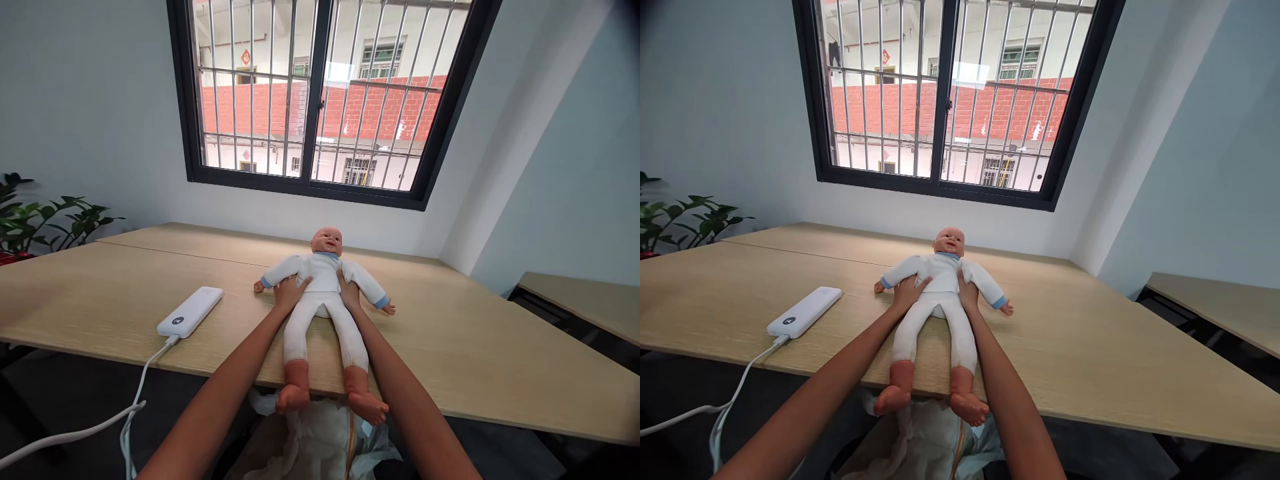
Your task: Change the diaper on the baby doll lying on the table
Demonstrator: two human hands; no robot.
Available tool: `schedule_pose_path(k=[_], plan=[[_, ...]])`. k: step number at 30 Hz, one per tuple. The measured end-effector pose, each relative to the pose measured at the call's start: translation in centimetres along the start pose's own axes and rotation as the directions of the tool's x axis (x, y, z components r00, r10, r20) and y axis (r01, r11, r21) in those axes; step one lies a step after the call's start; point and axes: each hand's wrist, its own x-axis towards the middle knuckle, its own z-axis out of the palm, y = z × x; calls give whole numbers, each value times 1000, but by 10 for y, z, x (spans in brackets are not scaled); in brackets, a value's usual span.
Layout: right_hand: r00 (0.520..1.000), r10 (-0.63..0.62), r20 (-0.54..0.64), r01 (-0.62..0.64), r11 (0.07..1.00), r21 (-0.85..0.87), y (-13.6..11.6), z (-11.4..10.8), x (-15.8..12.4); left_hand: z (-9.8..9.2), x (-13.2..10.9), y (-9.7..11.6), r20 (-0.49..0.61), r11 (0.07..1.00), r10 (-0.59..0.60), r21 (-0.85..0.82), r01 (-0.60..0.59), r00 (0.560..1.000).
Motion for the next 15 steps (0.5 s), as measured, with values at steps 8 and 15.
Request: schedule_pose_path(k=[8, 15], plan=[[994, 97, 52, -95, 994, -52, -6, -1, -1, -2, 0, 0, 44, 998, -65, -22, 66, 997], [989, 103, 102, -95, 992, -87, -13, -5, -3, -2, 1, -1, 67, 998, -47, -46, 50, 997]])
